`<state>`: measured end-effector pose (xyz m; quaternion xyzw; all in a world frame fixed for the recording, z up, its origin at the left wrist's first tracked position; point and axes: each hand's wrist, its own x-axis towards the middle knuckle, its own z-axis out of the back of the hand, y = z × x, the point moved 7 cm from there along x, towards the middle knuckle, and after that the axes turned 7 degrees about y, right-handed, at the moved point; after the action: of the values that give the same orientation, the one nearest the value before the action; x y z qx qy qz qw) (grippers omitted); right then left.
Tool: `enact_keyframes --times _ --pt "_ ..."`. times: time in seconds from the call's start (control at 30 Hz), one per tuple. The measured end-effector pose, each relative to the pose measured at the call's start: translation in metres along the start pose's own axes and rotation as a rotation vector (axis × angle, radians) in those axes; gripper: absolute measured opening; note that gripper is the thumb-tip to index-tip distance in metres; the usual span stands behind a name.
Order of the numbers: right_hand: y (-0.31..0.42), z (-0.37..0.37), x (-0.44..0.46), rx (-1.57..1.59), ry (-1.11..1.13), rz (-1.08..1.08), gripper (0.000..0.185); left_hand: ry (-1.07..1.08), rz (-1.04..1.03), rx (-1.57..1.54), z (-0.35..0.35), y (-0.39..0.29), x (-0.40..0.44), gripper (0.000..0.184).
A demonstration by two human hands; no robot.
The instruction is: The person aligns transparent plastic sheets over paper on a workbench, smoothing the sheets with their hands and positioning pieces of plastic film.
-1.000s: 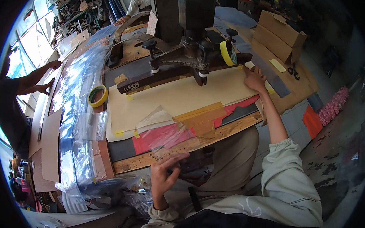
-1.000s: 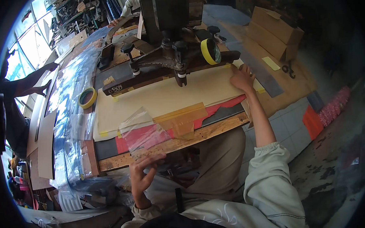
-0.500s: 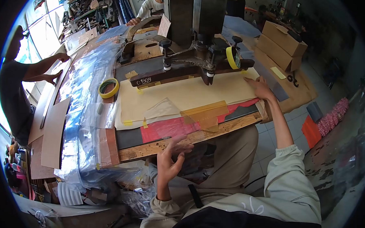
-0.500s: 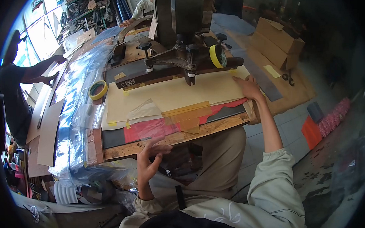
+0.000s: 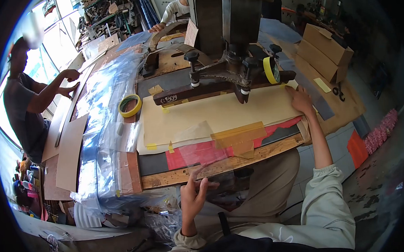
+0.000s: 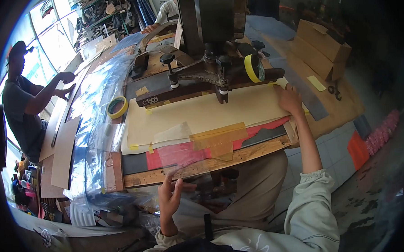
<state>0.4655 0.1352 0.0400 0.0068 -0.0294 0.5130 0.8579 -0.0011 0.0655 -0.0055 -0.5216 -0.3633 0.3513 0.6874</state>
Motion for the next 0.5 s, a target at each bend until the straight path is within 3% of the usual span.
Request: enact_keyframes --times 0.07,0.33,0.5 --pt "-0.001 -0.007 0.006 -0.038 -0.012 -0.017 0.061 0.008 0.005 0.026 -0.003 0.003 0.002 0.033" --pt "0.0 -0.003 0.0 -0.076 0.003 -0.088 0.052 0.087 -0.036 0.066 -0.026 -0.007 0.015 0.035" --pt "0.005 -0.006 0.003 -0.067 -0.152 0.063 0.046 0.125 0.017 -0.031 -0.031 0.0 0.01 0.034"
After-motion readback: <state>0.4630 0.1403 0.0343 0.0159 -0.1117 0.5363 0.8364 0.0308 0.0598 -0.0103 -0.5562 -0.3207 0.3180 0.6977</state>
